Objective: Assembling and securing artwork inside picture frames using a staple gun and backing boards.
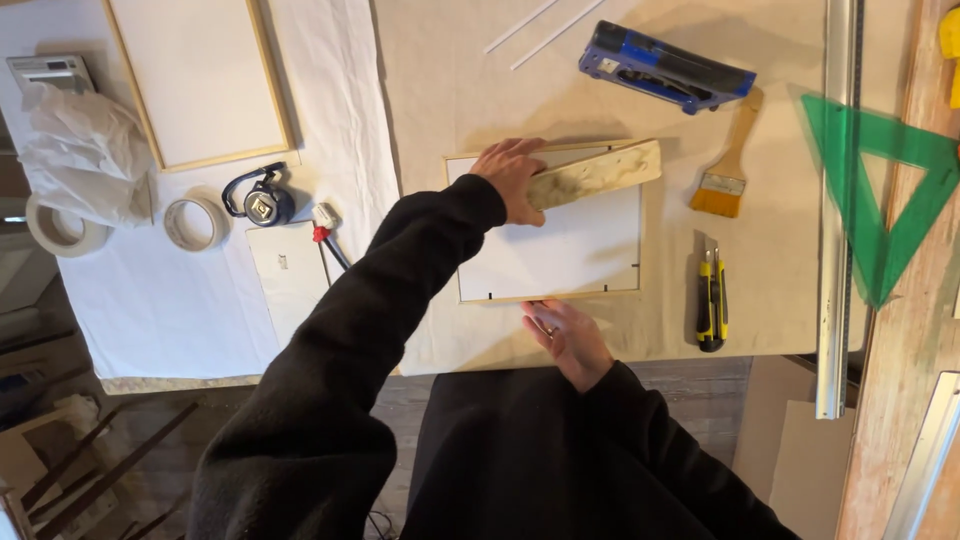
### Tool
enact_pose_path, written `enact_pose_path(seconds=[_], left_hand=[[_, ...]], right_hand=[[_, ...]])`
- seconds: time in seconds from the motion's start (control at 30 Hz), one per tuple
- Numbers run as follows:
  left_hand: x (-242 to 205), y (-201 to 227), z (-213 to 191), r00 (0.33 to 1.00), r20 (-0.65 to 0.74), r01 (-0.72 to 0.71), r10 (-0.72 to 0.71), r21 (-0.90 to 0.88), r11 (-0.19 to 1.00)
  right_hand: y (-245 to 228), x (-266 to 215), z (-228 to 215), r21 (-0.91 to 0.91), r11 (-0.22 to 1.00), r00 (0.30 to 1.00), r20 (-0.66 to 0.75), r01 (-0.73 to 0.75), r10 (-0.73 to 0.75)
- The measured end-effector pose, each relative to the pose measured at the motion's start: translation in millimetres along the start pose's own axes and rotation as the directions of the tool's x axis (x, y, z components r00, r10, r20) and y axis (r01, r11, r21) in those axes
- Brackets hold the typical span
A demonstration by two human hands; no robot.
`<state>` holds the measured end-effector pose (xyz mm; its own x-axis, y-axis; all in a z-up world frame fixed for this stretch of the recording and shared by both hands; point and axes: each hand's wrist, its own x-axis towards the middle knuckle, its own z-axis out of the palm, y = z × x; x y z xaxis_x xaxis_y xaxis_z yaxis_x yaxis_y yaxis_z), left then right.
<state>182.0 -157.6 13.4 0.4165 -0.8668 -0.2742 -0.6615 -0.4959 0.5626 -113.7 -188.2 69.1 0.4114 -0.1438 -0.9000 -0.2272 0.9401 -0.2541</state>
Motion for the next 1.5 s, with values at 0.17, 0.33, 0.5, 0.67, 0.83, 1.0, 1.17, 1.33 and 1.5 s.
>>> enact_pose_path(seconds=[0.17, 0.33, 0.5, 0.67, 0.83, 1.0, 1.17, 1.33, 1.5], left_hand=[[9, -6, 15, 0.999, 0.013, 0.053, -0.053, -0.012, 0.999], [-5, 2, 5, 0.996, -0.010, 0.090, -0.091, -0.101, 0.991], [-108, -11, 1, 0.902, -0.282, 0.247, -0.327, -0.286, 0.926], [-180, 3, 18, 0.631, -0.352, 0.458, -0.691, -0.551, 0.698], [-180, -6, 52, 0.397, -0.455, 0.507, -0.797, -0.615, 0.604], [-167, 3, 58, 0.394, -0.567, 0.583, -0.723, -0.454, 0.674], [-161, 6, 73, 0.439, -0.503, 0.625, -0.744, -0.424, 0.655], [-155, 4, 66, 0.485, -0.449, 0.647, -0.750, -0.393, 0.653], [-138, -18, 69, 0.532, -0.448, 0.517, -0.719, -0.500, 0.695]], right_hand=[[-15, -1, -3, -0.054, 0.996, 0.996, 0.045, -0.070, 0.073], [-36, -9, -9, -0.475, 0.877, 0.993, 0.033, -0.081, 0.110], [-175, -29, 44, -0.877, 0.127, 0.839, 0.388, 0.464, -0.381], [-310, 26, 126, -0.421, -0.835, 0.310, 0.896, 0.356, -0.319], [-337, 92, 150, -0.556, -0.719, 0.679, 0.716, 0.416, -0.161], [-335, 112, 130, -0.479, -0.797, 0.621, 0.764, 0.368, -0.172], [-297, 54, 148, -0.357, -0.890, 0.595, 0.793, 0.284, -0.128], [-224, 26, 175, -0.367, -0.735, 0.565, 0.824, 0.570, 0.027], [-169, 65, 159, -0.482, -0.749, 0.702, 0.712, 0.454, -0.033]])
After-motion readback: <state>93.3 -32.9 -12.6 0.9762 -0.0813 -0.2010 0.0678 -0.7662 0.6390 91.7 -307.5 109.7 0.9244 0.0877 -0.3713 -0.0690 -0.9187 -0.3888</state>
